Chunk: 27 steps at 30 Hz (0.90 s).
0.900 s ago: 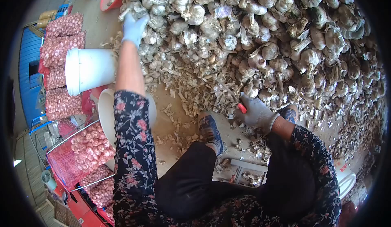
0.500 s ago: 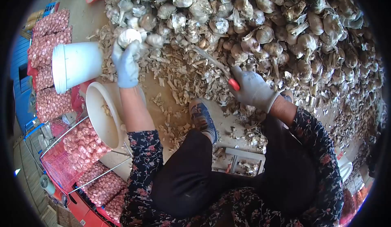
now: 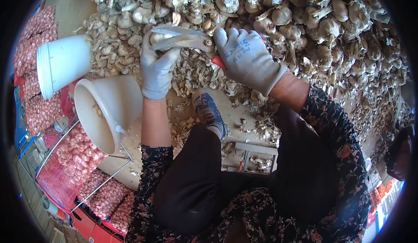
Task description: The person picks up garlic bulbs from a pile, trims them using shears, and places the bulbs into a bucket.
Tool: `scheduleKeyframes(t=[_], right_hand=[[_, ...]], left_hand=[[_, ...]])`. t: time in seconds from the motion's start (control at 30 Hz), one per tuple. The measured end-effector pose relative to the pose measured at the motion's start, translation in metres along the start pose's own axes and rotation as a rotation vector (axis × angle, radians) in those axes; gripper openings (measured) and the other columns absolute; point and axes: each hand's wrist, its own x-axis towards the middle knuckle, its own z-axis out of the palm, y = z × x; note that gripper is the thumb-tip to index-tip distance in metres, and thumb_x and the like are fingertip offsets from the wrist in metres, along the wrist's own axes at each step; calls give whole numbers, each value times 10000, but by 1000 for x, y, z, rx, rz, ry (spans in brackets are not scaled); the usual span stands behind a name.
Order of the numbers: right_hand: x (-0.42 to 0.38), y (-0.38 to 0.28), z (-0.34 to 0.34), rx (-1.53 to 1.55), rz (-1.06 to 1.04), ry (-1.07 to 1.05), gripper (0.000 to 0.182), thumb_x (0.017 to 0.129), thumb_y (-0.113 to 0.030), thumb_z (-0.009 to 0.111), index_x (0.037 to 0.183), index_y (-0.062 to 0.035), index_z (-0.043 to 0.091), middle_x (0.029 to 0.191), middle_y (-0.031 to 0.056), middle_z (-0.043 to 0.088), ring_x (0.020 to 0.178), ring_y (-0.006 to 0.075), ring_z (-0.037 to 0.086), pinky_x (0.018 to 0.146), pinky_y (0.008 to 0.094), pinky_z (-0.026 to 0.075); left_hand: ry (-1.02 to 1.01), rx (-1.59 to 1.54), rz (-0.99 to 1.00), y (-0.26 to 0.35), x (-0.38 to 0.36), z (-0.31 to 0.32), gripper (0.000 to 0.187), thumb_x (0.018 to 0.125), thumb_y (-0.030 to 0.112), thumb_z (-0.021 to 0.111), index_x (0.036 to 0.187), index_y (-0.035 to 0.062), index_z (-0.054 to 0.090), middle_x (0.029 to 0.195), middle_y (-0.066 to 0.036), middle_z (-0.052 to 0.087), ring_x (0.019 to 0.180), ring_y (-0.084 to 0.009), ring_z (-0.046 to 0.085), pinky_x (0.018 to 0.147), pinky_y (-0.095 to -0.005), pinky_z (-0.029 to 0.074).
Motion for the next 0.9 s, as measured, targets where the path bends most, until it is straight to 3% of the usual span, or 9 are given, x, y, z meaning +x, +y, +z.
scheduleKeyframes(t=[0.13, 0.27, 0.33, 0.4, 0.43, 0.67, 0.7, 0.83, 0.9], right_hand=[[0, -6, 1, 183, 52, -86, 376, 879, -308, 538, 1017, 25, 431, 767, 196, 571, 683, 343, 615, 593, 444, 485], [1, -4, 5, 666, 179, -510, 368, 898, -293, 503, 1027, 44, 432, 801, 265, 605, 839, 380, 630, 737, 451, 502], [-3, -7, 4, 791, 185, -537, 382, 888, -326, 528, 1014, 29, 467, 821, 252, 611, 851, 397, 622, 770, 458, 493], [-10, -7, 9, 799, 228, -524, 388, 881, -341, 539, 989, 29, 490, 823, 246, 613, 866, 399, 619, 797, 460, 484], [-11, -6, 7, 787, 250, -512, 391, 882, -342, 538, 994, 28, 483, 821, 244, 613, 864, 396, 621, 792, 461, 486], [-23, 5, 0, 694, 210, -412, 352, 874, -289, 550, 1025, 9, 440, 767, 218, 595, 752, 382, 625, 683, 445, 502], [-26, 8, 0, 577, 172, -333, 360, 876, -293, 551, 1035, 8, 436, 766, 221, 593, 748, 384, 627, 674, 448, 504], [-29, 7, -7, 164, 134, -256, 468, 834, -308, 596, 1143, -5, 416, 876, 194, 572, 816, 348, 609, 712, 445, 484], [-28, 4, -9, -7, 112, -223, 578, 780, -312, 634, 1212, -6, 401, 932, 144, 548, 887, 292, 574, 763, 419, 454]], left_hand=[[38, 129, 57, -6, -3, 5, 521, 720, -22, 676, 1186, -2, 444, 993, -28, 551, 812, -89, 561, 701, -221, 496], [31, 606, 163, -19, -3, -9, 455, 734, 200, 730, 1072, -28, 528, 890, -62, 586, 816, -96, 578, 698, -241, 498], [75, 426, 73, -24, -4, -7, 475, 731, 325, 723, 1014, -18, 557, 827, -68, 599, 705, -77, 570, 586, -217, 474], [62, 70, -294, -23, -10, -10, 438, 726, 340, 717, 976, 16, 561, 800, -61, 613, 565, -61, 523, 460, -193, 396], [49, -41, -277, -24, -11, -9, 410, 728, 342, 712, 957, 42, 551, 751, -54, 610, 470, -46, 451, 389, -186, 307], [-29, -241, -254, -25, -8, -6, 487, 719, 241, 731, 1094, 35, 497, 755, -43, 591, 464, -58, 436, 383, -197, 303], [-32, -238, -243, -18, -10, -2, 527, 695, 166, 759, 1121, 24, 484, 859, -49, 588, 598, -77, 520, 482, -199, 417], [-47, 136, -113, -12, -13, 9, 537, 666, 90, 780, 1103, 9, 479, 1000, -60, 564, 905, -119, 561, 804, -255, 493], [-87, 326, -23, -20, -11, 5, 554, 677, 59, 765, 1135, -20, 463, 1016, -68, 565, 894, -124, 575, 782, -251, 504]])
